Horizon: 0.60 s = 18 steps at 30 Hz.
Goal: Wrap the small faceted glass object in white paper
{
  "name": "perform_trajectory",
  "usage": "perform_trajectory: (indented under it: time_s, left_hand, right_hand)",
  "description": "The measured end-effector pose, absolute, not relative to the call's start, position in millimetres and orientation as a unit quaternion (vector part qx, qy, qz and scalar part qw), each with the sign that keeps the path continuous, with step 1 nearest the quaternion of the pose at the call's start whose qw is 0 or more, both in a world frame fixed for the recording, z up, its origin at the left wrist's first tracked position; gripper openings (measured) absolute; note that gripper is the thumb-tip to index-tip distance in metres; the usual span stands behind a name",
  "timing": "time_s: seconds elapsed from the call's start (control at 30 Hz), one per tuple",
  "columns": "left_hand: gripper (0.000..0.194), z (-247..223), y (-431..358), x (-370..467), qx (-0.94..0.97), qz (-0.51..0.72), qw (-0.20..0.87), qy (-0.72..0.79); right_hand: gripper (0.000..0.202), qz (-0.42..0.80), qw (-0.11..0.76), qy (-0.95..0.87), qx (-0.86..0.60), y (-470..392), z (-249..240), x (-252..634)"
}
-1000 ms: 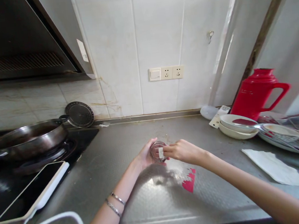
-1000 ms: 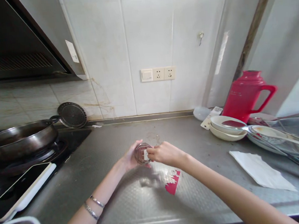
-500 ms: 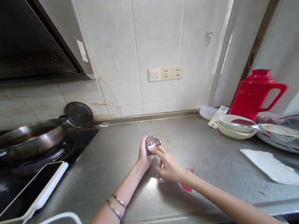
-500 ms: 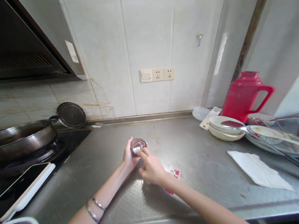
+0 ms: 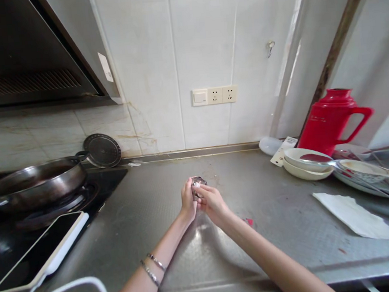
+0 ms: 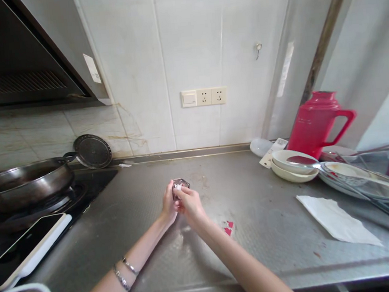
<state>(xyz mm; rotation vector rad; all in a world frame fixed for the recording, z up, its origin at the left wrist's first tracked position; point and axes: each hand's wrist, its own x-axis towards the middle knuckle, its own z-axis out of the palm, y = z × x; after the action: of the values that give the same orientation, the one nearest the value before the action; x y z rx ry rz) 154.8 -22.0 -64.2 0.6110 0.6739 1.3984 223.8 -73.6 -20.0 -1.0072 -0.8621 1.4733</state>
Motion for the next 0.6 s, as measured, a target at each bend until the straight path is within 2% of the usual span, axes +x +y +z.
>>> perform_trajectory:
  time_s: [0.1, 0.3, 0.37, 0.47, 0.53, 0.6]
  left_hand:
    - [0.031, -60.5, -24.8, 156.2, 0.262, 0.636, 0.657, 0.308]
    - [0.031, -53.7, -22.4, 147.6, 0.243, 0.579, 0.717, 0.304]
    - [0.034, -52.8, -20.1, 142.8, 0.238, 0.526, 0.755, 0.312]
    - [0.042, -52.5, -16.7, 135.8, 0.217, 0.443, 0.81, 0.317]
    - [0.047, -53.2, -14.3, 131.5, 0.211, 0.406, 0.833, 0.31]
    - [0.049, -55.1, -11.6, 127.8, 0.214, 0.379, 0.845, 0.309]
  right_hand:
    - [0.034, 0.635, 0.557, -0.336, -0.417, -71.7, -23.8, 230.1]
    - [0.035, 0.595, 0.567, -0.386, -0.419, -63.3, -25.9, 252.8]
    - [0.035, 0.496, 0.602, -0.449, -0.436, -54.7, -24.3, 266.0]
    - [0.035, 0.263, 0.636, -0.562, -0.459, -37.1, -24.6, 287.3]
    - [0.031, 0.132, 0.617, -0.626, -0.458, -25.8, -28.0, 298.6]
    - [0.027, 0.084, 0.565, -0.704, -0.422, -17.7, -33.1, 305.1]
